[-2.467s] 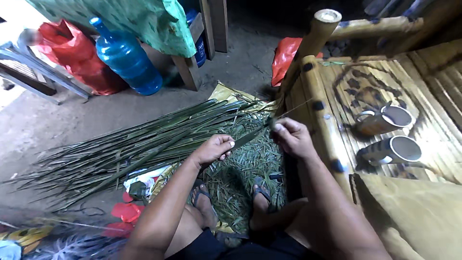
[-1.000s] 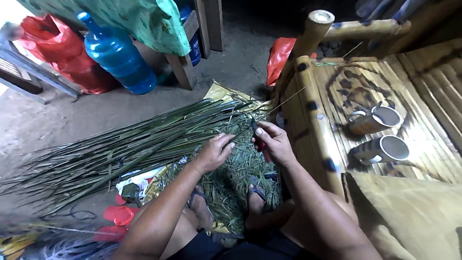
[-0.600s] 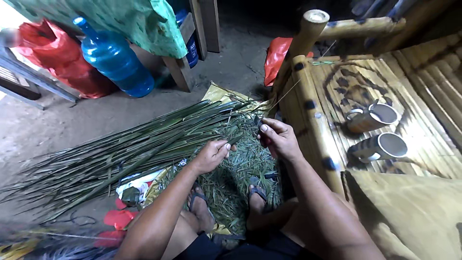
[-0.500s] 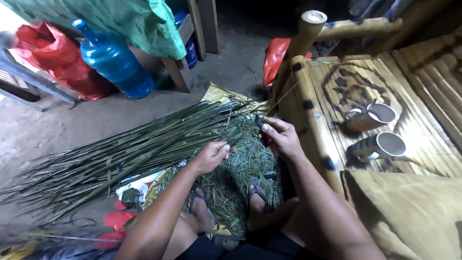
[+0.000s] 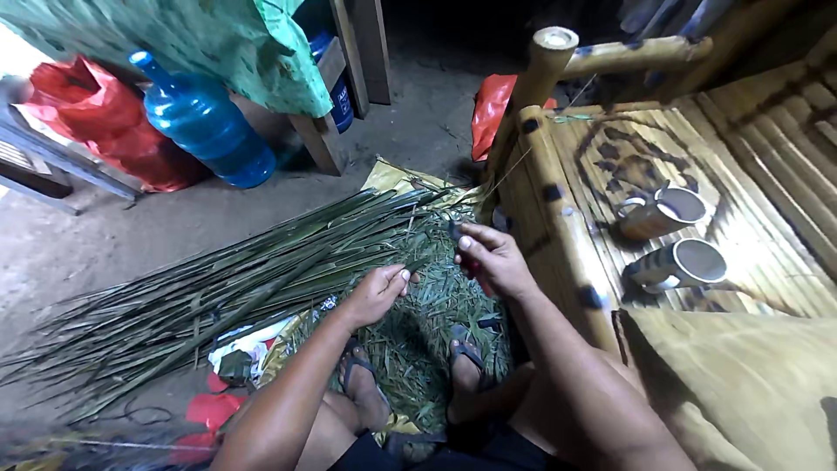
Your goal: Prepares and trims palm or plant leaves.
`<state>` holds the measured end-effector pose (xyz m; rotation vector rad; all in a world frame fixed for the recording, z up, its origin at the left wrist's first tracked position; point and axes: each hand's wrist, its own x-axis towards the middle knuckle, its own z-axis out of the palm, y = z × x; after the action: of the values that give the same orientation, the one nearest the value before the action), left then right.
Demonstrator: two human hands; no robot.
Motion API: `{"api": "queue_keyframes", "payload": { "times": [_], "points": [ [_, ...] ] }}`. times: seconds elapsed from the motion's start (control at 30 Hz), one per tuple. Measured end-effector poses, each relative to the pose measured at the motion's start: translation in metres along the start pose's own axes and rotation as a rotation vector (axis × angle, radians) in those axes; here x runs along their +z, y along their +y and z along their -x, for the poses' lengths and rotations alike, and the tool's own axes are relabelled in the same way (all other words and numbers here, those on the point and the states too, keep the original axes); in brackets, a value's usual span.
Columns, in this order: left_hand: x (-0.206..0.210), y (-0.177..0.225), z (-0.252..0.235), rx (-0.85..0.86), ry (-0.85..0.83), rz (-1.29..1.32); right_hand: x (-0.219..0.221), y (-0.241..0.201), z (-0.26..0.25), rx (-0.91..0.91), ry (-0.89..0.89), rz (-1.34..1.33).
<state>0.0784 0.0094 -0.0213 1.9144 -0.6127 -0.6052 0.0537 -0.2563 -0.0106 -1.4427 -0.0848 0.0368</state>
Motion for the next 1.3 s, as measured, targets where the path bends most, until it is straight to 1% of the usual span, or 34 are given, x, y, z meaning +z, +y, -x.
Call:
{"api": "queue_keyframes", "payload": {
  "times": [0.07,0.13,0.23,0.3,0.37,0.47,0.6,0.67,0.73,0.87,1.0,1.07,1.13,1.2,1.23,1.3],
  "points": [
    [0.0,0.0,0.0,0.009,0.016,-0.018,0.003,0.003,-0.001,0.026,-0.013,-0.007],
    [-0.001,-0.001,0.001,0.01,0.02,-0.052,-0.004,0.0,-0.004,0.015,0.024,0.003],
    [0.0,-0.005,0.002,0.025,0.04,-0.152,-0.025,-0.008,-0.008,-0.003,0.135,0.008],
    [0.001,-0.013,0.002,0.054,0.062,-0.21,-0.038,-0.014,-0.009,-0.02,0.221,-0.033],
    [0.003,-0.017,0.003,0.049,0.081,-0.218,-0.044,-0.017,-0.008,-0.06,0.26,-0.057],
    [0.006,-0.013,0.001,-0.015,0.121,-0.218,-0.032,-0.016,-0.005,-0.049,0.194,-0.042],
    [0.009,-0.013,-0.003,0.007,0.206,-0.234,-0.004,0.001,-0.001,0.071,0.091,-0.056],
    [0.01,-0.013,-0.003,-0.005,0.218,-0.255,0.004,0.007,0.0,0.121,0.049,-0.054],
    [0.009,-0.013,-0.003,-0.024,0.214,-0.262,0.005,0.008,-0.001,0.143,0.044,-0.051],
    [0.007,-0.014,0.0,-0.04,0.208,-0.266,-0.017,0.003,-0.009,0.158,0.18,-0.021],
    [0.004,-0.017,0.003,-0.056,0.197,-0.267,-0.047,-0.008,-0.015,0.111,0.294,-0.056],
    [0.003,-0.017,0.004,-0.058,0.193,-0.267,-0.046,-0.011,-0.014,0.102,0.337,-0.092],
    [0.003,-0.017,0.003,-0.052,0.194,-0.28,-0.035,-0.009,-0.013,0.134,0.294,-0.086],
    [0.004,-0.018,0.001,-0.049,0.197,-0.294,-0.019,-0.001,-0.01,0.191,0.189,-0.079],
    [0.004,-0.017,0.001,-0.049,0.188,-0.3,-0.012,0.004,-0.008,0.208,0.138,-0.089],
    [0.002,-0.015,0.0,-0.043,0.143,-0.302,-0.004,0.009,-0.007,0.221,0.099,-0.106]
  ]
}}
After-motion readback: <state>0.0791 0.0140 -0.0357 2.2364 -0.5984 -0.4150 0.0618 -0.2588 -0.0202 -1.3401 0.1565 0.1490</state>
